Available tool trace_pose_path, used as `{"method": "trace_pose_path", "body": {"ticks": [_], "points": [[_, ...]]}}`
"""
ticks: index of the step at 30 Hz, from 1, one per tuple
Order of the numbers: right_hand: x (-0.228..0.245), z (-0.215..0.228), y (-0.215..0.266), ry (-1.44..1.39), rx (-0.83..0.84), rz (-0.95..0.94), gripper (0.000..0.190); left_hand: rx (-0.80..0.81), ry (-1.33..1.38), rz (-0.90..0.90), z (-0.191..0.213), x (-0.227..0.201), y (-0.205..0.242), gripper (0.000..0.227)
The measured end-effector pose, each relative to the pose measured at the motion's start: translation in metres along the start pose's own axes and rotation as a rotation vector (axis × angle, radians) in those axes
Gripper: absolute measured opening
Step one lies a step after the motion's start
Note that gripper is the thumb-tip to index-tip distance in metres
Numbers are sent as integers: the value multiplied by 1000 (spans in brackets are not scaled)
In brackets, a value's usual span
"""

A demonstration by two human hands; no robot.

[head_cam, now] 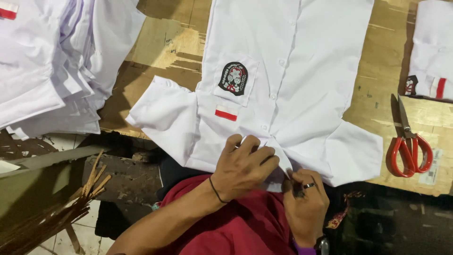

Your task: Buttoning the top of a white shirt and then folding it neatly on a wooden worktable.

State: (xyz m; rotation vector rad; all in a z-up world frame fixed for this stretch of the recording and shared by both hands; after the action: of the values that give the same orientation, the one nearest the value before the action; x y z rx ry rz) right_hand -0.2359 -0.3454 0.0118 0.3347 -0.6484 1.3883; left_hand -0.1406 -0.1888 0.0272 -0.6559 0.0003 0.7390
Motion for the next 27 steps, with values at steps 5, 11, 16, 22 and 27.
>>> {"method": "trace_pose_path", "body": {"ticks": [5,11,16,22,27], "points": [[-6,-7,8,-150,131,-399,15,60,60,84,8,2,4,20],[-20,-15,22,-427,184,-568,22,165,229,24,30,-23,26,12],[-14,-20,23,-390,131,-665,15,238,40,23,8,-23,61,31],[-21,-28,26,-685,-1,-637,23,301,7,67,13,-12,79,29],[-16,-30,28,-639,77,-619,16,315,-25,56,24,-10,82,24]]}}
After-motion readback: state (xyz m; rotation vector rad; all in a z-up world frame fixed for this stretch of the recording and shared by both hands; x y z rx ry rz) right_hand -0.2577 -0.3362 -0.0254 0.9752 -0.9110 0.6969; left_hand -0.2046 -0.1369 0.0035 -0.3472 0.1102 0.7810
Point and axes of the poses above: each hand's wrist, its own y-axis away from the middle knuckle, its own z-axis out of the back of the hand, x = y × z, the point moved 2 cm from there along -y, towards the middle knuckle, and after that the axes turned 5 degrees about x, right-handed, at the moved point
